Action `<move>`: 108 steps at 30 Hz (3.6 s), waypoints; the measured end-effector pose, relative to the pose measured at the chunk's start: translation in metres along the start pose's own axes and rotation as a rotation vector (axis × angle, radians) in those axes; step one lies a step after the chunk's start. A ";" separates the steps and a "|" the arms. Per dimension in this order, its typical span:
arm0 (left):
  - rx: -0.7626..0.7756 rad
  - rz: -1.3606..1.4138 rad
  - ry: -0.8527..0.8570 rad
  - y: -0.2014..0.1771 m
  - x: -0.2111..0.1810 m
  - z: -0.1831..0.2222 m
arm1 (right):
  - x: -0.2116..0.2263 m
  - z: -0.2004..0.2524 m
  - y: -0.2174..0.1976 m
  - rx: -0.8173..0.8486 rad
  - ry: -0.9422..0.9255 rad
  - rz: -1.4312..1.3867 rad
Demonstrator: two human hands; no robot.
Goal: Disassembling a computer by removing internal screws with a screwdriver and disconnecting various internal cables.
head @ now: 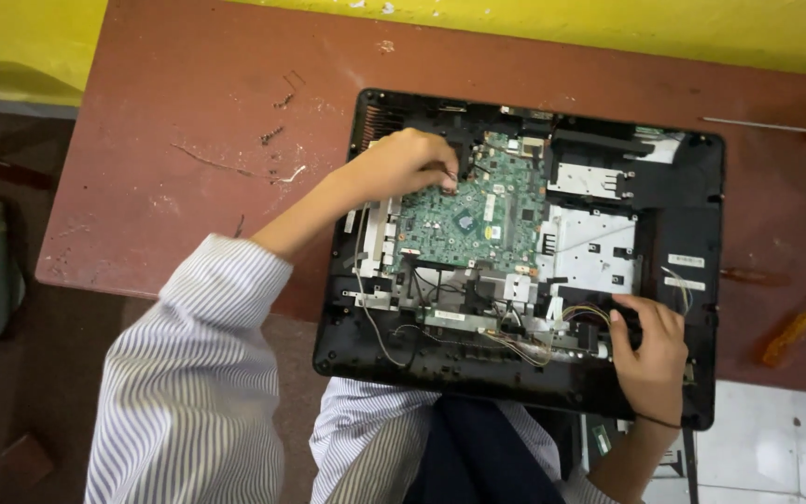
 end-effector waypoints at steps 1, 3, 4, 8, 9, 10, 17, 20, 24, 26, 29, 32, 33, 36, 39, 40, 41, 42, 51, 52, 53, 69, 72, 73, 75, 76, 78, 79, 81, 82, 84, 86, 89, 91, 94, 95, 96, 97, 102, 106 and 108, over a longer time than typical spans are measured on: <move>0.005 -0.001 0.006 0.000 -0.016 0.007 | 0.004 0.002 -0.003 -0.005 0.006 -0.001; -0.138 -0.015 0.147 -0.006 -0.053 0.020 | 0.012 0.005 -0.013 -0.130 -0.070 -0.090; -0.126 -0.014 0.158 0.001 -0.080 0.029 | 0.021 0.009 -0.017 -0.140 -0.057 -0.090; -0.113 0.012 0.285 0.040 -0.189 0.060 | 0.053 0.039 -0.027 -0.106 -0.150 -0.226; -0.115 0.052 0.338 0.052 -0.215 0.067 | 0.059 0.049 -0.025 0.007 -0.193 -0.357; -0.080 0.072 0.365 0.061 -0.233 0.068 | 0.068 0.056 -0.030 -0.016 -0.151 -0.353; 0.040 0.227 0.279 0.153 -0.299 0.025 | 0.037 0.121 -0.063 0.071 -0.231 -0.712; 0.150 0.362 0.317 0.202 -0.327 -0.010 | -0.026 0.172 -0.070 -0.041 -0.126 -0.748; 0.290 0.427 0.373 0.250 -0.359 -0.043 | -0.142 0.256 -0.031 -0.371 0.472 -1.040; 0.354 0.401 0.392 0.269 -0.364 -0.043 | -0.239 0.314 0.044 -0.546 0.749 -1.050; 0.425 0.368 0.371 0.277 -0.366 -0.045 | -0.362 0.426 0.175 -0.964 1.365 -1.158; 0.414 0.300 0.267 0.279 -0.342 -0.032 | -0.432 0.484 0.266 -1.228 1.892 -1.114; 0.385 0.228 0.188 0.276 -0.329 -0.024 | -0.442 0.505 0.287 -1.213 2.067 -0.986; 0.382 0.089 -0.099 0.251 -0.326 -0.016 | -0.497 0.545 0.338 -0.547 2.324 -0.398; 0.396 -0.046 -0.271 0.247 -0.307 0.003 | -0.519 0.515 0.335 -0.570 2.009 -0.459; 0.407 -0.048 -0.268 0.247 -0.305 0.002 | -0.518 0.504 0.328 -0.569 2.021 -0.462; 0.448 -0.049 -0.292 0.247 -0.303 0.002 | -0.516 0.492 0.320 -0.654 1.953 -0.491; 0.483 -0.047 -0.313 0.250 -0.300 0.001 | -0.521 0.478 0.308 -0.741 1.876 -0.514; 0.373 0.250 0.084 0.215 -0.290 0.000 | -0.529 0.453 0.253 0.645 1.425 0.073; 0.318 0.241 0.057 0.207 -0.284 0.003 | -0.510 0.430 0.233 0.650 1.370 0.106; 0.341 0.225 -0.021 0.202 -0.277 0.007 | -0.492 0.413 0.208 0.036 1.587 -0.320; 0.404 0.617 0.074 0.097 -0.220 0.124 | -0.177 0.067 -0.079 -0.606 0.227 -0.431; 0.349 0.872 0.162 0.065 -0.207 0.164 | -0.092 0.034 -0.084 -0.331 0.065 -0.221; 0.324 0.886 0.142 0.061 -0.201 0.175 | -0.086 0.027 -0.081 -0.300 0.053 -0.222; 0.184 0.897 0.221 0.049 -0.189 0.192 | -0.069 0.016 -0.073 -0.135 -0.133 0.042; 0.172 0.909 0.210 0.044 -0.184 0.195 | -0.063 0.007 -0.073 -0.116 -0.137 0.044; -0.033 0.558 -0.023 0.032 -0.167 0.198 | -0.047 -0.009 -0.073 -0.089 -0.250 0.082; -0.040 0.568 -0.032 0.034 -0.163 0.193 | -0.045 -0.019 -0.068 -0.074 -0.253 0.083; -0.259 0.264 -0.192 0.032 -0.152 0.183 | -0.042 -0.037 -0.060 0.000 -0.297 0.238; -0.262 0.272 -0.199 0.037 -0.148 0.178 | -0.033 -0.045 -0.056 0.010 -0.298 0.241; -0.247 0.059 -0.174 0.048 -0.145 0.164 | -0.015 -0.059 -0.045 0.080 -0.382 0.299; -0.203 -0.103 -0.173 0.055 -0.144 0.153 | -0.003 -0.068 -0.049 0.106 -0.389 0.299; -0.143 -0.360 -0.142 0.068 -0.138 0.139 | 0.002 -0.071 -0.045 0.159 -0.423 0.316; -0.129 -0.454 -0.118 0.076 -0.134 0.132 | 0.020 -0.065 -0.033 0.189 -0.453 0.331; -0.089 -0.407 -0.061 0.091 -0.132 0.118 | 0.075 -0.037 0.000 0.429 -0.591 -0.029; -0.125 -0.419 -0.038 0.097 -0.134 0.114 | 0.090 -0.025 0.013 0.420 -0.641 0.025; -0.162 -0.432 -0.016 0.102 -0.136 0.110 | 0.104 -0.013 0.026 0.408 -0.693 0.080; -0.160 -0.434 -0.015 0.108 -0.132 0.111 | 0.100 -0.005 0.037 0.407 -0.692 0.078; -0.226 -0.466 0.031 0.147 -0.100 0.121 | 0.090 0.015 0.076 0.225 -0.776 0.269; -0.210 -0.453 0.019 0.123 -0.115 0.115 | 0.090 0.025 0.080 0.278 -0.893 0.231; -0.241 -0.444 0.010 0.122 -0.115 0.117 | 0.097 0.029 0.066 0.399 -0.877 0.064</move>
Point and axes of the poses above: each hand's wrist, its own z-axis away from the middle knuckle, its own y-axis out of the palm, x = y × z, the point moved 3 cm from there along -z, towards the middle knuckle, and after that the axes turned 3 degrees about y, right-handed, at the moved point
